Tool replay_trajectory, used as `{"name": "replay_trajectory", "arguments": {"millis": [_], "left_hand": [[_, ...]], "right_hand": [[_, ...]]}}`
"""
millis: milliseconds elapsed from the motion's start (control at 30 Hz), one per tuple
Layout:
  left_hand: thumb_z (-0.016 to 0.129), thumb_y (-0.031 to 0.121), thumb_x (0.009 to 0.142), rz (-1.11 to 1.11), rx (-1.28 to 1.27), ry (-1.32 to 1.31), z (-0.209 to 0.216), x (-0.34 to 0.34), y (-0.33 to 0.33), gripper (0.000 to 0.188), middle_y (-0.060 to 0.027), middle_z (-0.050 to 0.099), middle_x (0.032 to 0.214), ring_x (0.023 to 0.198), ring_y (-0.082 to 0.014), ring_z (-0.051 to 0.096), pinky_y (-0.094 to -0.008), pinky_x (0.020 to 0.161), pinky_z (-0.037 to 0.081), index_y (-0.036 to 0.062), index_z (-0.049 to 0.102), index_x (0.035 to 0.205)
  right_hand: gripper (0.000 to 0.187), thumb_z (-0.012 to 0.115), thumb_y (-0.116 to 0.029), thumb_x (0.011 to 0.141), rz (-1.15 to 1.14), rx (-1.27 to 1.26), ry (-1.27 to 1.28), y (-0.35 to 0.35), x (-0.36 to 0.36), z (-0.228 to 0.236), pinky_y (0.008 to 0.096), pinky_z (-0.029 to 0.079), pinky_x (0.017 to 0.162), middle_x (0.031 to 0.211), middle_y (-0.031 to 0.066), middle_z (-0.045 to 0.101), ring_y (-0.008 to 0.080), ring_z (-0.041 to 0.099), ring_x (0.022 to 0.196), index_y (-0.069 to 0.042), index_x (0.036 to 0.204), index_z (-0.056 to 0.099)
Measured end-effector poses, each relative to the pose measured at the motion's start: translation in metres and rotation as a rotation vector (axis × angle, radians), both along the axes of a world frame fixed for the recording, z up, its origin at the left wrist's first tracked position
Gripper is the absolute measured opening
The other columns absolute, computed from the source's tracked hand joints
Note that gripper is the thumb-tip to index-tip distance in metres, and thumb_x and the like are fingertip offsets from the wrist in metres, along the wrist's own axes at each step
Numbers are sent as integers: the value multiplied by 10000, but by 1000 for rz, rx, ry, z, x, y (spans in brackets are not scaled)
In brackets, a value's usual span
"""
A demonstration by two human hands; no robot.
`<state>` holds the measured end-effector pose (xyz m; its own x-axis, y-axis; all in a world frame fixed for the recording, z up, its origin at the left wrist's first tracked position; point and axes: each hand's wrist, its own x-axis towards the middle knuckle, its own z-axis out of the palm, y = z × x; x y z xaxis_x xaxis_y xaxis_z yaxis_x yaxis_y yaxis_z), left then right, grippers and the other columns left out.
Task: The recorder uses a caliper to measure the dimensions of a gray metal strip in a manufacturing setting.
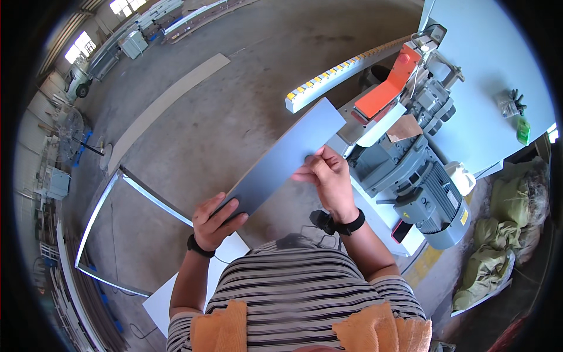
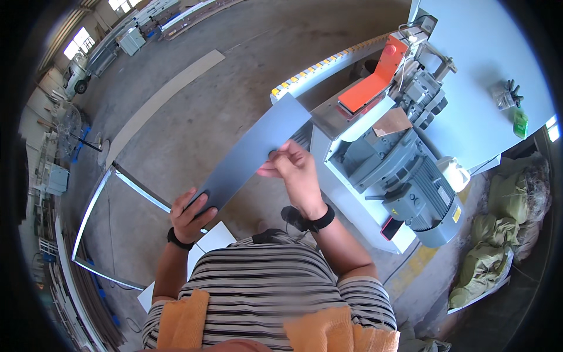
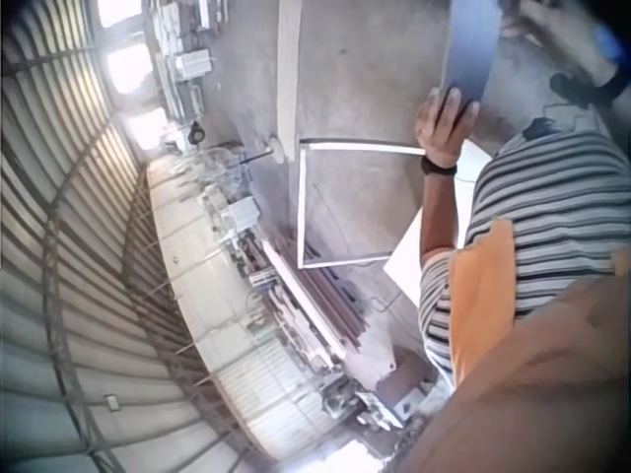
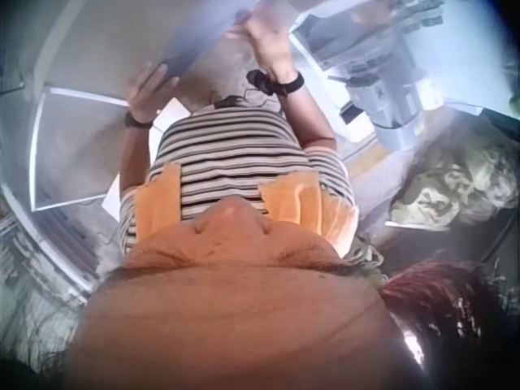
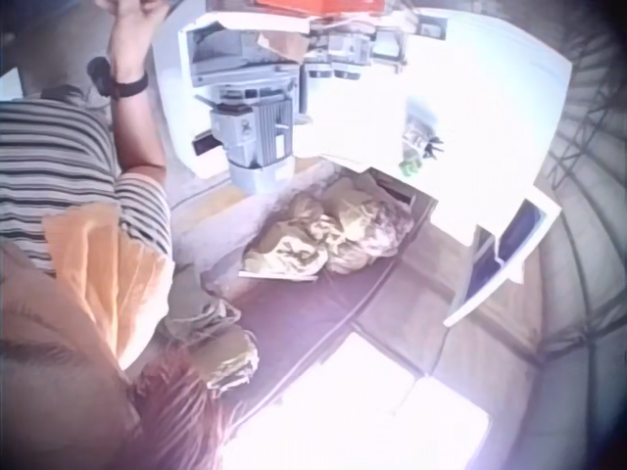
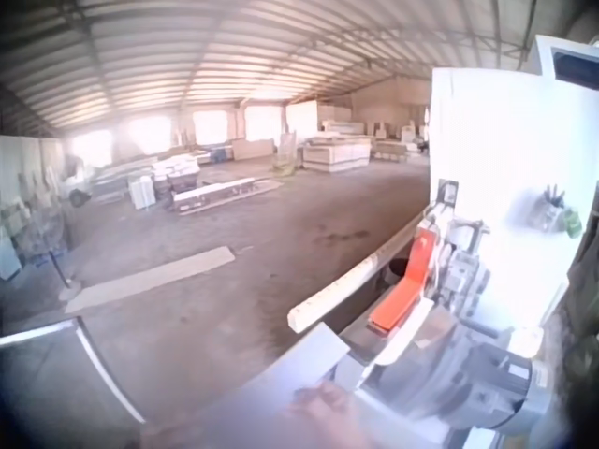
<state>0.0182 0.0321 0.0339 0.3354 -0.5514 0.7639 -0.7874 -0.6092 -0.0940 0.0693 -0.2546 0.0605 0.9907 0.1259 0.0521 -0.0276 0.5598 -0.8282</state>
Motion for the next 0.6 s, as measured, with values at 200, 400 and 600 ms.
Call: {"name": "replay_trajectory", "arguments": {"millis": [200, 400, 600], "left_hand": [[784, 84, 758, 84, -467, 520, 2, -19, -16, 267, -64, 679, 1086, 1031, -227, 629, -323, 803, 524, 107, 710, 1014], [716, 136, 871, 224, -716, 1157, 50, -2, 1, 254, -32, 654, 817, 717, -89, 587, -245, 649, 469, 1, 607, 1056], [666, 207, 912, 121, -775, 1321, 87, 31, 9, 242, -30, 644, 804, 624, -91, 618, -211, 565, 471, 9, 604, 1037]], "right_hand": [[137, 530, -80, 951, -5, -10, -19, -8, 3, -7, 326, 593, 741, 935, 120, 675, 212, 705, 812, 33, 1007, 582], [235, 767, -110, 779, -463, -1262, -1010, 3, -4, 19, 339, 497, 700, 853, 116, 671, 219, 629, 779, -37, 977, 663], [170, 711, -109, 834, 299, -999, -608, 13, 0, -12, 338, 473, 633, 820, 125, 664, 288, 595, 692, -32, 983, 680]]}}
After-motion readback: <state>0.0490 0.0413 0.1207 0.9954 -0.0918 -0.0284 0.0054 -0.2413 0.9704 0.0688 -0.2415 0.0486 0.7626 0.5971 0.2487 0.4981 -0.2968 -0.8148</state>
